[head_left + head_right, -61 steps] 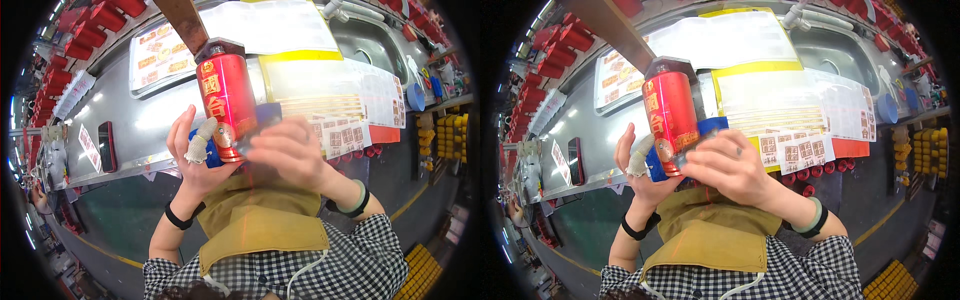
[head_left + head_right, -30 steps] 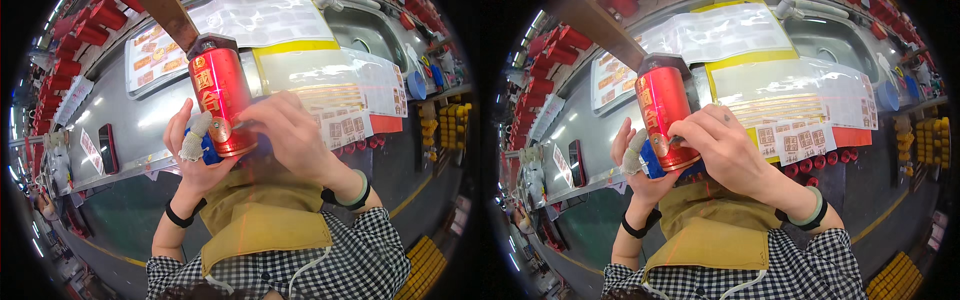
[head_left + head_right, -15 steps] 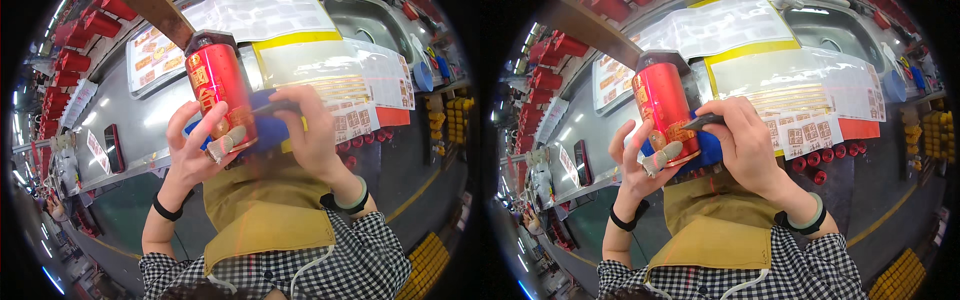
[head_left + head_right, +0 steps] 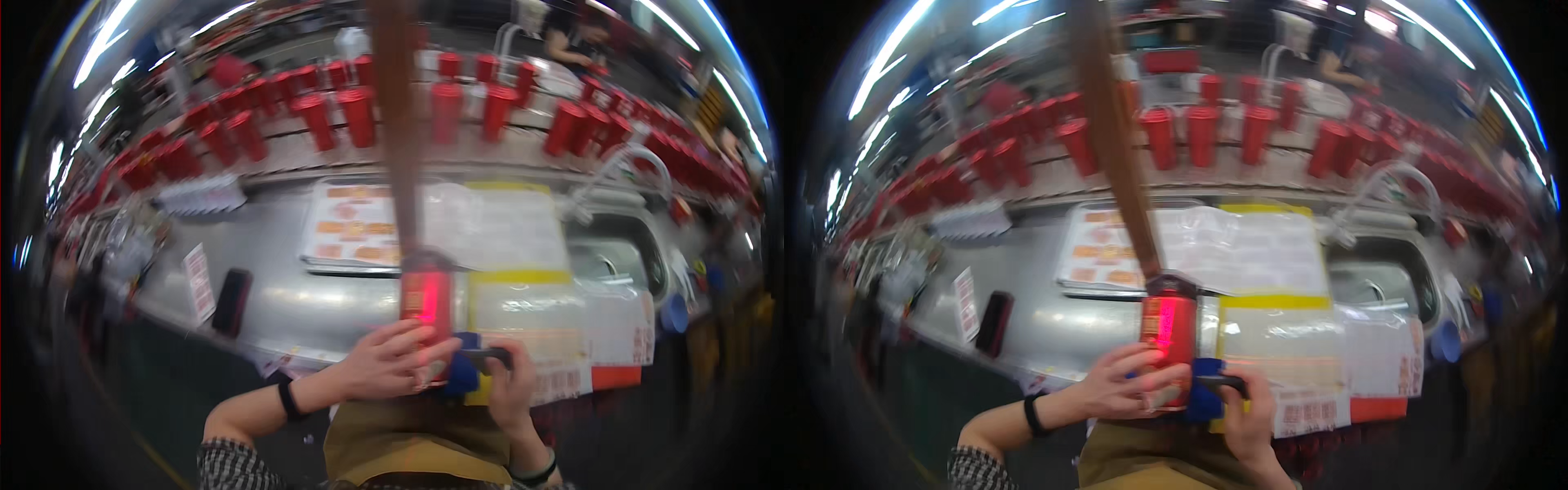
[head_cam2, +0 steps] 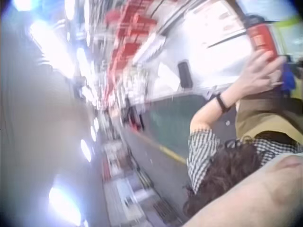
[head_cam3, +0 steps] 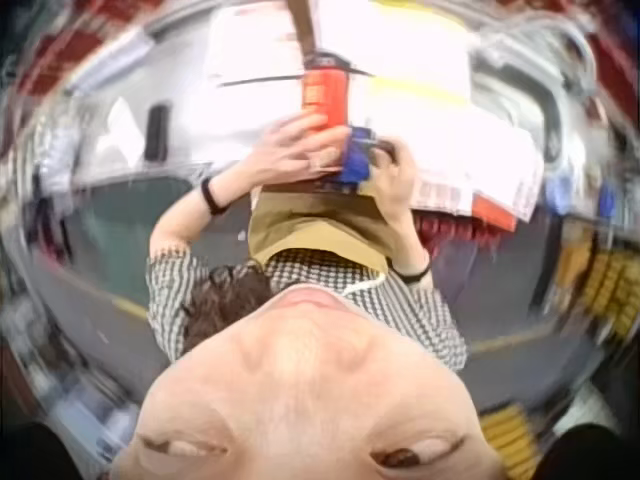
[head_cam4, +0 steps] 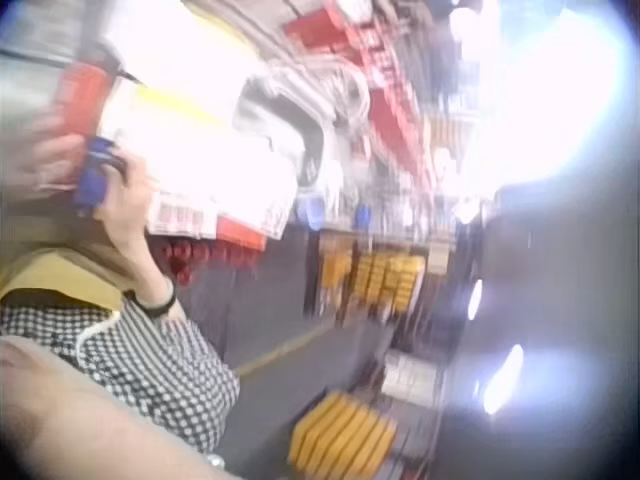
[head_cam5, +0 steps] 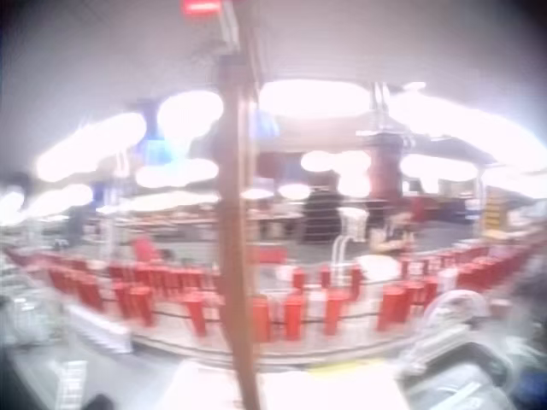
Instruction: The recorder applies decorative and functional labels to red canisters on a production line.
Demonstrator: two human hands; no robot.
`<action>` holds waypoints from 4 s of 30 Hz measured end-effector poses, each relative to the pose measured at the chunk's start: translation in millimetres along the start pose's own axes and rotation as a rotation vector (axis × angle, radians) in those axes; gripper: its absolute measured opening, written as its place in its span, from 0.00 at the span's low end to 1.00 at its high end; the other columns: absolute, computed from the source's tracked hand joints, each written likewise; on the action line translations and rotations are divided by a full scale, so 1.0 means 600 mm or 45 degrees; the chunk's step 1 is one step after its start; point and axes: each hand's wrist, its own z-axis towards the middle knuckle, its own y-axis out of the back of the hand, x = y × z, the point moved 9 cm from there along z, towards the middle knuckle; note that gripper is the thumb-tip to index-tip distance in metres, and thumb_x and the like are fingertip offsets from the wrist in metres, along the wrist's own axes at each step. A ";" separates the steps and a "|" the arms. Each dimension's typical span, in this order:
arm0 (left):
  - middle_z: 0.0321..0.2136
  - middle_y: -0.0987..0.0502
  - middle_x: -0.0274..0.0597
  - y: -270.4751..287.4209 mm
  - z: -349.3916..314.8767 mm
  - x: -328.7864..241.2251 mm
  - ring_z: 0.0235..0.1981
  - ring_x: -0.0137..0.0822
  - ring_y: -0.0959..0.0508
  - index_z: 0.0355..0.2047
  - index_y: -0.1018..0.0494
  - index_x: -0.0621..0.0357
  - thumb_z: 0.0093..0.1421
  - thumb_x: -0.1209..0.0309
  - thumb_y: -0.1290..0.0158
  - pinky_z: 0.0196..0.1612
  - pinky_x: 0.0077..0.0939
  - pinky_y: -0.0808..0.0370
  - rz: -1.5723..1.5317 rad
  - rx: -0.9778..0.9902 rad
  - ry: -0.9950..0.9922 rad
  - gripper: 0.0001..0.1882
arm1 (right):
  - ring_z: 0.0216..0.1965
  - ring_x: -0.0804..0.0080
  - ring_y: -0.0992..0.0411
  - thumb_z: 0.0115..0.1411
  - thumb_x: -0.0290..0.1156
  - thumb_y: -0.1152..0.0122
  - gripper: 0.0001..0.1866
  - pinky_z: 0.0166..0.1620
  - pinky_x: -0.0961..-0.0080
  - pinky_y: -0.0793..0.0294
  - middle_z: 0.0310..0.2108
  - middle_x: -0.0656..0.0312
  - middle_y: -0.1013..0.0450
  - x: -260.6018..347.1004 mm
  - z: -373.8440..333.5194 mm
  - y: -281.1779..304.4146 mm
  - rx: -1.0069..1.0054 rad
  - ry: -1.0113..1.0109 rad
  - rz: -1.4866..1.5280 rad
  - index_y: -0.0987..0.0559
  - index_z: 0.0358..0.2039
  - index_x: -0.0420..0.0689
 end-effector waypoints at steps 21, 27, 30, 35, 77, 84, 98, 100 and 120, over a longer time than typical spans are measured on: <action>0.69 0.36 0.59 -0.026 -0.007 -0.002 0.68 0.54 0.36 0.18 0.29 0.56 0.52 0.65 0.39 0.72 0.52 0.40 -0.217 -0.162 -0.096 0.12 | 0.50 0.71 0.31 0.72 0.25 0.50 0.12 0.57 0.74 0.33 0.47 0.59 0.30 -0.058 0.001 0.020 -0.036 -0.022 0.074 0.28 0.53 0.36; 0.67 0.34 0.60 -0.036 0.027 0.001 0.71 0.51 0.39 0.17 0.28 0.56 0.52 0.65 0.39 0.72 0.52 0.40 -0.349 0.068 -0.058 0.13 | 0.50 0.71 0.31 0.72 0.26 0.50 0.11 0.57 0.74 0.33 0.47 0.60 0.29 -0.049 0.000 0.022 -0.036 -0.085 0.143 0.28 0.52 0.37; 0.64 0.30 0.61 -0.038 0.012 -0.012 0.70 0.51 0.36 0.21 0.30 0.55 0.54 0.66 0.41 0.70 0.52 0.36 -0.316 -0.025 -0.161 0.11 | 0.50 0.72 0.31 0.72 0.26 0.50 0.11 0.57 0.75 0.33 0.47 0.61 0.29 -0.053 -0.002 0.028 -0.052 -0.099 0.170 0.27 0.52 0.37; 0.64 0.29 0.59 -0.022 -0.003 -0.008 0.69 0.52 0.34 0.27 0.32 0.54 0.59 0.68 0.45 0.68 0.51 0.33 -0.233 -0.056 -0.169 0.08 | 0.49 0.73 0.31 0.73 0.26 0.49 0.11 0.57 0.75 0.33 0.47 0.61 0.29 -0.057 -0.006 0.033 -0.087 -0.095 0.161 0.27 0.52 0.37; 0.66 0.32 0.59 -0.020 -0.007 -0.025 0.66 0.56 0.33 0.26 0.31 0.58 0.60 0.68 0.46 0.64 0.53 0.30 -0.220 -0.086 -0.163 0.09 | 0.48 0.69 0.29 0.70 0.23 0.46 0.12 0.55 0.72 0.30 0.46 0.57 0.26 -0.039 0.026 0.040 -0.050 -0.079 0.207 0.26 0.52 0.35; 0.63 0.28 0.55 0.014 -0.014 -0.026 0.62 0.53 0.27 0.39 0.28 0.60 0.63 0.70 0.44 0.61 0.47 0.27 -0.136 -0.234 0.012 0.08 | 0.49 0.71 0.30 0.68 0.17 0.51 0.11 0.56 0.76 0.33 0.45 0.59 0.29 0.006 0.039 0.021 0.007 0.034 0.159 0.27 0.50 0.35; 0.70 0.42 0.56 -0.026 -0.065 0.023 0.67 0.58 0.38 0.70 0.41 0.57 0.50 0.57 0.28 0.68 0.46 0.37 -0.442 -0.414 0.983 0.50 | 0.38 0.51 0.27 0.51 0.12 0.38 0.13 0.43 0.60 0.28 0.33 0.53 0.24 0.119 0.001 -0.069 0.236 0.739 -0.341 0.20 0.36 0.39; 0.69 0.40 0.57 -0.039 -0.074 0.023 0.67 0.58 0.37 0.68 0.37 0.58 0.52 0.58 0.29 0.67 0.46 0.36 -0.517 -0.439 1.028 0.46 | 0.37 0.50 0.27 0.51 0.13 0.38 0.12 0.42 0.60 0.28 0.33 0.52 0.24 0.116 -0.003 -0.066 0.277 0.775 -0.308 0.20 0.37 0.38; 0.68 0.37 0.57 -0.053 -0.100 0.065 0.67 0.53 0.34 0.72 0.48 0.65 0.39 0.60 0.20 0.67 0.44 0.35 -0.774 -0.328 1.148 0.66 | 0.35 0.57 0.25 0.51 0.12 0.32 0.14 0.39 0.67 0.26 0.34 0.56 0.20 0.135 0.121 0.022 -0.018 0.640 -0.318 0.18 0.39 0.38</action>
